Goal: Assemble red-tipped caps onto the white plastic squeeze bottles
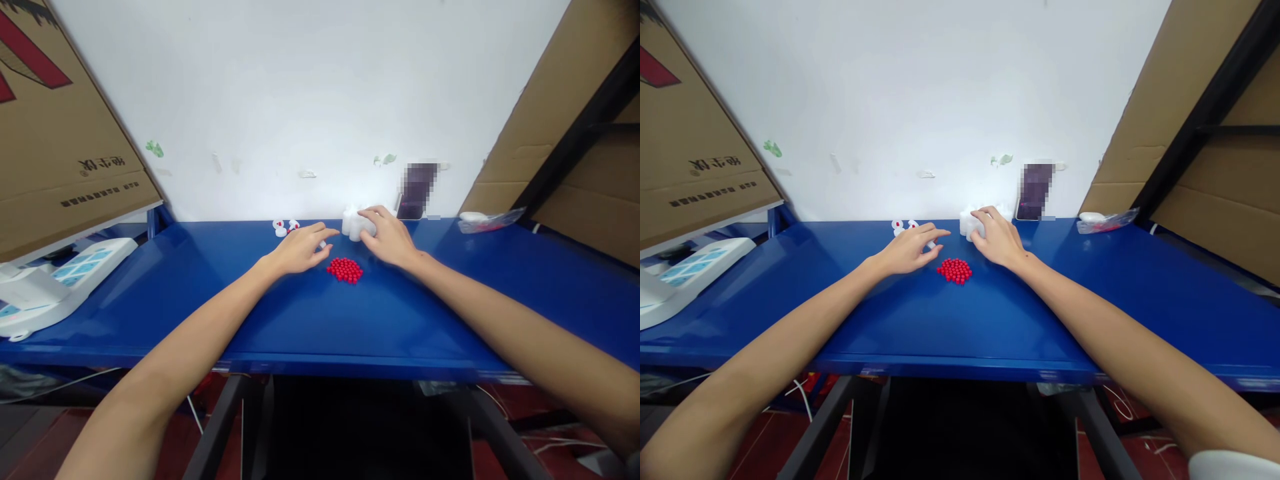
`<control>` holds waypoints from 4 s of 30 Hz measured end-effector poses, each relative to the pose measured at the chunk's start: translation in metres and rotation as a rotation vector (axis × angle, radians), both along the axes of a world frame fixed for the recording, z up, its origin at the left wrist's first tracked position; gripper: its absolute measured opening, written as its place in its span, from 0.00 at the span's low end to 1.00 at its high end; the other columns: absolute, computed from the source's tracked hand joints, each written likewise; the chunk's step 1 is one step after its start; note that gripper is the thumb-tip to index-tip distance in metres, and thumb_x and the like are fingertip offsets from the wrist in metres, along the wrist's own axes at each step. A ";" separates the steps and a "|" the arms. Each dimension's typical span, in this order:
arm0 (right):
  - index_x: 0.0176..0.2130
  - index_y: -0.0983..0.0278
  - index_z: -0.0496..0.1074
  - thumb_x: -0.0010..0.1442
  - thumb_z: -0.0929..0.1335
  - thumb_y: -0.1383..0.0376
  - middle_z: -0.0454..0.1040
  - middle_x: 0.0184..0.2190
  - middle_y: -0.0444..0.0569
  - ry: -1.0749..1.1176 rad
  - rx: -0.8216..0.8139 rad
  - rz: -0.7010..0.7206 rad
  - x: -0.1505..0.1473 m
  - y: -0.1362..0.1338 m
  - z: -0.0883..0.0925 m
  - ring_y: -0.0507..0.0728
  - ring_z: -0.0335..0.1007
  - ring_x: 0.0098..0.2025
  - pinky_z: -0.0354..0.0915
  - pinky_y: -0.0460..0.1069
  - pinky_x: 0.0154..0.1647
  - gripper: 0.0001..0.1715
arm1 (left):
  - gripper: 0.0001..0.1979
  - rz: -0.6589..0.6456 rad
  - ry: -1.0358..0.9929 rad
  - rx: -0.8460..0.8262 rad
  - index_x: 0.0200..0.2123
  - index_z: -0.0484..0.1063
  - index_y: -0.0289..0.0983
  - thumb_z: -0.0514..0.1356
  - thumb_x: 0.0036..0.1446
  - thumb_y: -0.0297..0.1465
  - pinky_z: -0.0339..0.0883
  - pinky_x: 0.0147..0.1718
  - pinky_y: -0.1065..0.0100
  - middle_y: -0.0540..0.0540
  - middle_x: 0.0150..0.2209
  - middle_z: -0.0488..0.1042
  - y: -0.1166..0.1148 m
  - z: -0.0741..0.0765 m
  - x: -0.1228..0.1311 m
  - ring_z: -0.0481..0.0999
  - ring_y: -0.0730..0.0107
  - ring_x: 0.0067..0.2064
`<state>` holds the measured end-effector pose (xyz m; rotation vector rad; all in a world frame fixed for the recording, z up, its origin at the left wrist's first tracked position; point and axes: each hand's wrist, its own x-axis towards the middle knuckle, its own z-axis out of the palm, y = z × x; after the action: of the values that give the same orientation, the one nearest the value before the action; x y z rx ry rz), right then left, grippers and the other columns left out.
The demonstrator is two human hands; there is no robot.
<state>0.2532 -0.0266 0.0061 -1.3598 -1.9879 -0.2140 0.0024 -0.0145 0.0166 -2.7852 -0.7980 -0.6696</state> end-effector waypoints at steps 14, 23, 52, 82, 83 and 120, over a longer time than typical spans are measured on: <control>0.64 0.66 0.65 0.63 0.62 0.63 0.68 0.63 0.59 -0.080 -0.043 0.044 -0.003 0.001 0.001 0.70 0.69 0.60 0.68 0.65 0.58 0.31 | 0.19 -0.031 -0.012 -0.024 0.61 0.67 0.37 0.50 0.69 0.30 0.68 0.41 0.64 0.42 0.43 0.76 0.002 -0.001 0.000 0.76 0.65 0.42; 0.61 0.66 0.66 0.64 0.60 0.61 0.71 0.59 0.60 -0.124 -0.038 -0.010 -0.003 0.002 0.004 0.69 0.73 0.51 0.70 0.63 0.48 0.28 | 0.19 -0.035 -0.017 -0.023 0.61 0.67 0.38 0.51 0.69 0.31 0.68 0.41 0.65 0.42 0.43 0.77 0.001 -0.001 0.000 0.77 0.65 0.42; 0.38 0.62 0.68 0.72 0.56 0.60 0.74 0.33 0.48 -0.099 -0.032 0.293 -0.041 -0.037 0.008 0.54 0.63 0.31 0.51 0.50 0.31 0.16 | 0.10 -0.173 -0.128 0.103 0.49 0.71 0.36 0.55 0.67 0.30 0.72 0.44 0.60 0.41 0.43 0.77 0.002 -0.003 0.004 0.75 0.64 0.43; 0.36 0.62 0.64 0.72 0.55 0.57 0.72 0.32 0.50 -0.059 0.014 0.332 -0.044 -0.045 0.004 0.54 0.59 0.29 0.52 0.51 0.31 0.18 | 0.09 -0.103 -0.028 0.105 0.36 0.67 0.36 0.49 0.68 0.28 0.66 0.37 0.62 0.41 0.36 0.71 -0.013 0.003 0.017 0.68 0.62 0.38; 0.35 0.62 0.64 0.72 0.54 0.57 0.71 0.31 0.49 -0.055 0.020 0.333 -0.044 -0.045 0.004 0.54 0.59 0.29 0.52 0.51 0.31 0.18 | 0.09 -0.125 -0.053 0.063 0.36 0.66 0.36 0.49 0.68 0.28 0.66 0.37 0.62 0.42 0.37 0.71 -0.014 0.004 0.018 0.69 0.63 0.38; 0.27 0.60 0.53 0.73 0.54 0.55 0.57 0.23 0.41 0.194 -0.296 0.531 -0.028 -0.026 0.012 0.51 0.53 0.27 0.51 0.50 0.32 0.23 | 0.08 -0.054 0.060 0.087 0.40 0.68 0.37 0.49 0.68 0.29 0.63 0.34 0.66 0.44 0.37 0.73 -0.016 0.019 0.007 0.72 0.67 0.35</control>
<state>0.2254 -0.0531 0.0179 -0.9254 -2.1855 0.4549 0.0098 -0.0305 0.0353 -2.7431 -0.6686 -0.6110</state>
